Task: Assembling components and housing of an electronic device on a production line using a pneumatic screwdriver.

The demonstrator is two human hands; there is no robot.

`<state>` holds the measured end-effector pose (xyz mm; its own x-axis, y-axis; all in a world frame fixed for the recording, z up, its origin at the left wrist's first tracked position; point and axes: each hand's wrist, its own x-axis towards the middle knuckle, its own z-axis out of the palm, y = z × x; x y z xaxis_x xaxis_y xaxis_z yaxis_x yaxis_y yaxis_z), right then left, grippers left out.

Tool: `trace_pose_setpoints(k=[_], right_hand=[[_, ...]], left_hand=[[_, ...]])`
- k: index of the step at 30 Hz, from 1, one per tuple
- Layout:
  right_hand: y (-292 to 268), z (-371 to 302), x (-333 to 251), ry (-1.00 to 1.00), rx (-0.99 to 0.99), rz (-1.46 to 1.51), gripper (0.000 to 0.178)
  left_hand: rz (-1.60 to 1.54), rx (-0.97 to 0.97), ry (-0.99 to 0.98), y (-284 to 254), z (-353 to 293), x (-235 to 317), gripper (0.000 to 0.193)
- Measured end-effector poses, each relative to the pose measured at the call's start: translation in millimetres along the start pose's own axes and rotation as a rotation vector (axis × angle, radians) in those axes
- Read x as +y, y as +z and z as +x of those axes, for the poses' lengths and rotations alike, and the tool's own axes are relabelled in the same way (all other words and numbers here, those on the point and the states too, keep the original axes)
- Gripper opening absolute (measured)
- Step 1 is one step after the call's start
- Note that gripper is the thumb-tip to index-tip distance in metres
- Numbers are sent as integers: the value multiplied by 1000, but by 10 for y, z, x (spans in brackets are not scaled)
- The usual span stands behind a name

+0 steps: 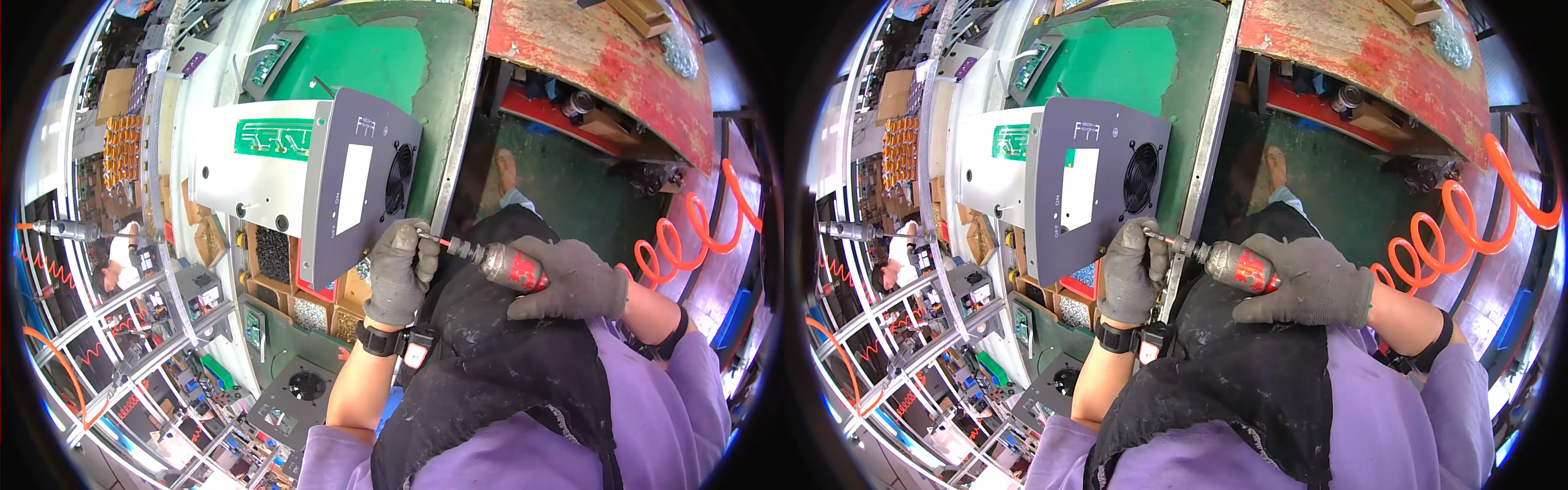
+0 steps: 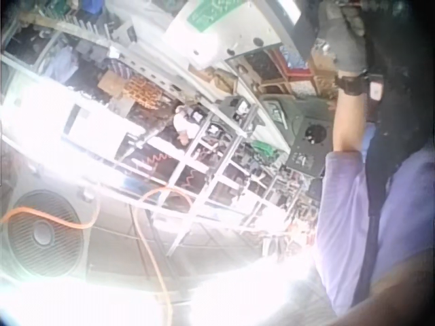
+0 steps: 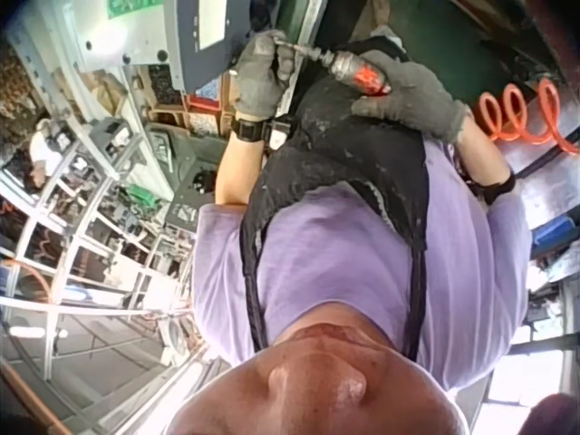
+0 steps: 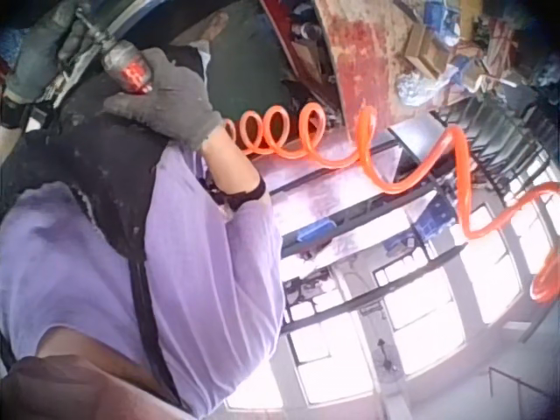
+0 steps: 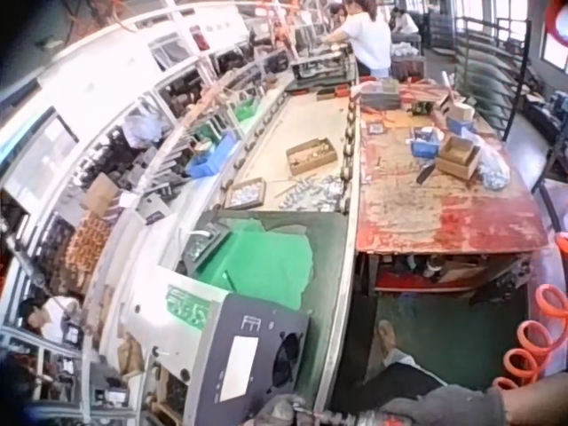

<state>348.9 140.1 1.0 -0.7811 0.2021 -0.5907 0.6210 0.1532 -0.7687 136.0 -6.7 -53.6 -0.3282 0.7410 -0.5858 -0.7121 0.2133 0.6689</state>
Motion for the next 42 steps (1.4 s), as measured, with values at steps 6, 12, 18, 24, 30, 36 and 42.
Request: trace_pose_setpoints(k=[6,12,18,24,30,36,42], right_hand=[[-45,-23,91,38,2,-24,59],[-92,-44,162,6,9,70,58],[-129,-53,194,51,-8,122,56],[-286,-57,180,116,0,414,50],[-612,129,163,-11,164,282,51],[-757,424,90,-16,147,192,54],[-763,598,97,-62,150,124,55]], left_hand=[[55,15,72,121,89,-42,30],[70,16,76,209,176,-61,35],[132,-34,39,256,258,-47,44],[397,-254,-258,120,94,321,64],[1172,-617,-785,17,-424,1953,38],[1817,-382,343,508,530,2421,75],[2522,-1070,377,626,1416,2023,101]])
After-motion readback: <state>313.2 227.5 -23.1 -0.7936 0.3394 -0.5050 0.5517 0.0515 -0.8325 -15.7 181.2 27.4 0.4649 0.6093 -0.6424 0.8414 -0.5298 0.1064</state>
